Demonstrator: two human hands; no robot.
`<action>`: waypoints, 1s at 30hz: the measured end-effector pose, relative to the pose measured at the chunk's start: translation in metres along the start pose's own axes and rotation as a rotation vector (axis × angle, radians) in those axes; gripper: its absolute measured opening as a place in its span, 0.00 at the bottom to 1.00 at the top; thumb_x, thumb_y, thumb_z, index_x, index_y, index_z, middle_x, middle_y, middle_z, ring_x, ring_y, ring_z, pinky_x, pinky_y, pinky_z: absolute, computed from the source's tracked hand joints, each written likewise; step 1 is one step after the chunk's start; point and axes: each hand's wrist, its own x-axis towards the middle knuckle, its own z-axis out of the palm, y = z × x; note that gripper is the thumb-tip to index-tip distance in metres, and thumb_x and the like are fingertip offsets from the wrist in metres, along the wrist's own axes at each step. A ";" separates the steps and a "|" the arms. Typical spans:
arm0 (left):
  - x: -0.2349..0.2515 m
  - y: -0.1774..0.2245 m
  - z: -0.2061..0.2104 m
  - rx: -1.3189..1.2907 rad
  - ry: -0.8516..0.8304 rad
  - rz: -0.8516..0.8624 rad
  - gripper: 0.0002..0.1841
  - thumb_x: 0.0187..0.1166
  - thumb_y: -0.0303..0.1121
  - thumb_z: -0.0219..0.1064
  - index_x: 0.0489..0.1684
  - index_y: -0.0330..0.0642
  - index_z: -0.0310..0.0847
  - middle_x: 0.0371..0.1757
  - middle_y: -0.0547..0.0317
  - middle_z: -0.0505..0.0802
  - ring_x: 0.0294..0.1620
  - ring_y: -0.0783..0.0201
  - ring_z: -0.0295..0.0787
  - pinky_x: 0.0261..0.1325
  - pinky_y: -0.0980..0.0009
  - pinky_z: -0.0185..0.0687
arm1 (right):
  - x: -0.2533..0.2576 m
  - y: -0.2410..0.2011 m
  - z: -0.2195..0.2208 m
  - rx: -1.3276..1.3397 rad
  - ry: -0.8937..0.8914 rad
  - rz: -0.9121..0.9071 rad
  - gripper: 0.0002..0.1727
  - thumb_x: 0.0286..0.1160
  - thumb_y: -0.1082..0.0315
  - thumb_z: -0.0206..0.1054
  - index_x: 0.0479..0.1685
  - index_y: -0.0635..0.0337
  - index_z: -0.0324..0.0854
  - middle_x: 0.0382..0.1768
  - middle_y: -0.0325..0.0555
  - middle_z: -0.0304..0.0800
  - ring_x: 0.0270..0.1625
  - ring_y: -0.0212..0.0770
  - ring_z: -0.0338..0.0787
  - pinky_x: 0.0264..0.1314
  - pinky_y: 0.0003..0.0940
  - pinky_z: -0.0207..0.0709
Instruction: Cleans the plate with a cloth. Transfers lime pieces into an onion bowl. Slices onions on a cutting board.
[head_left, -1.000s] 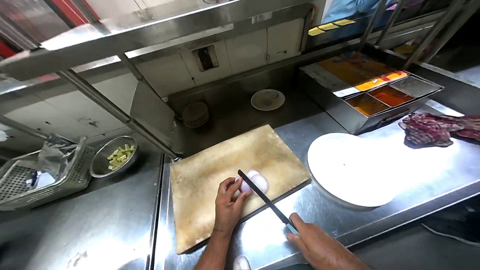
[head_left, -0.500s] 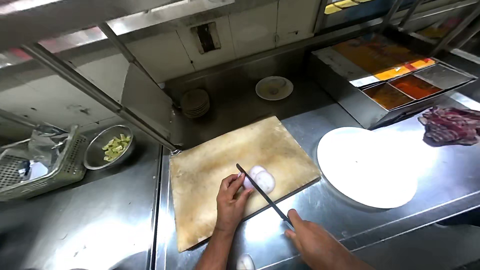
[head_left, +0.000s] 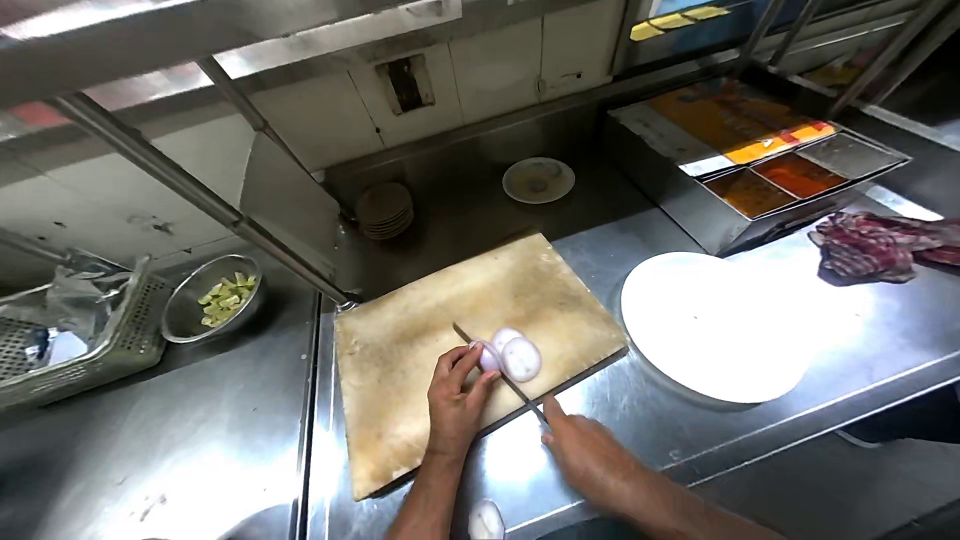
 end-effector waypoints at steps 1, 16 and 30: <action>0.001 0.000 -0.002 -0.013 -0.001 -0.013 0.22 0.67 0.39 0.82 0.60 0.44 0.92 0.60 0.53 0.90 0.57 0.66 0.91 0.58 0.70 0.92 | -0.005 0.010 0.012 0.009 -0.008 0.016 0.21 0.93 0.55 0.49 0.75 0.58 0.63 0.46 0.63 0.89 0.52 0.64 0.92 0.54 0.61 0.84; 0.010 0.011 -0.008 0.174 -0.251 0.032 0.21 0.77 0.45 0.65 0.67 0.53 0.88 0.71 0.41 0.79 0.69 0.54 0.79 0.67 0.59 0.83 | -0.018 0.033 0.014 -0.036 0.046 -0.022 0.20 0.91 0.55 0.52 0.73 0.56 0.66 0.46 0.62 0.90 0.53 0.64 0.93 0.54 0.62 0.83; 0.000 0.000 -0.004 -0.016 -0.108 0.047 0.28 0.71 0.40 0.78 0.67 0.35 0.78 0.69 0.46 0.82 0.61 0.64 0.88 0.65 0.68 0.88 | -0.038 0.025 -0.006 0.111 0.055 -0.080 0.20 0.92 0.52 0.52 0.71 0.55 0.66 0.39 0.57 0.87 0.44 0.59 0.91 0.49 0.57 0.83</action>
